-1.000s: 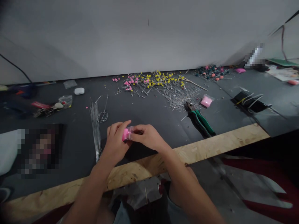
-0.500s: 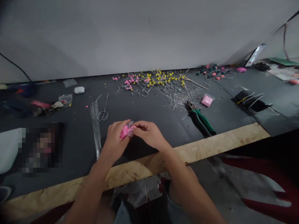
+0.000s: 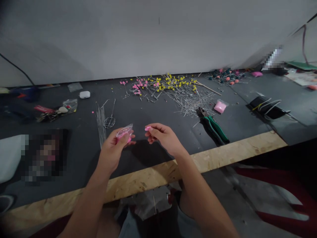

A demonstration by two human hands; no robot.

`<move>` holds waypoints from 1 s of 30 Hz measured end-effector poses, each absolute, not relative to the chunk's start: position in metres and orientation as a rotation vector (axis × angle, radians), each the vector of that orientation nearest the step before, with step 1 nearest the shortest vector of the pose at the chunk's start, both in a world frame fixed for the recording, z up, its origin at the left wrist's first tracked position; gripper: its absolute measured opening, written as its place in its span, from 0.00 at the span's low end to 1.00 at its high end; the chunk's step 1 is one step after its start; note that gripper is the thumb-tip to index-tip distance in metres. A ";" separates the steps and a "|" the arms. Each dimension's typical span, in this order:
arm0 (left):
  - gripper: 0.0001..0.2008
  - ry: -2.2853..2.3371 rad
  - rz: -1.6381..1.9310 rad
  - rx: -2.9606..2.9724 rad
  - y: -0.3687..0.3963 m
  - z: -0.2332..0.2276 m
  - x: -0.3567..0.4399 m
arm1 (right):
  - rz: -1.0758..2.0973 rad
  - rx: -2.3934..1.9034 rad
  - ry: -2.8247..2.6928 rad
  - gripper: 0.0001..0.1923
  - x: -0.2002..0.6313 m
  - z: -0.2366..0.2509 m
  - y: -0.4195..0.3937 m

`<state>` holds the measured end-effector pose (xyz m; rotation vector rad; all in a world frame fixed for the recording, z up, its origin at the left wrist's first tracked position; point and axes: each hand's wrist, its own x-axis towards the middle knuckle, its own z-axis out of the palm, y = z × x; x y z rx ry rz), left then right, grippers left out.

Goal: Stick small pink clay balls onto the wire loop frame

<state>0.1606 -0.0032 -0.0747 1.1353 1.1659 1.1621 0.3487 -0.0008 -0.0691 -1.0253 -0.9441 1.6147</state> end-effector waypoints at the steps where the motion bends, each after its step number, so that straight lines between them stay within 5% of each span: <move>1: 0.16 1.135 1.156 1.085 -0.004 -0.074 0.162 | 1.619 -1.039 -0.928 0.12 0.348 -0.069 -0.001; 19: 0.10 1.038 1.142 1.022 -0.007 -0.072 0.167 | 1.682 -1.007 -0.674 0.07 0.334 -0.068 0.000; 30: 0.09 1.107 1.170 0.952 -0.008 -0.072 0.177 | 1.522 -0.870 -0.868 0.18 0.324 -0.074 -0.001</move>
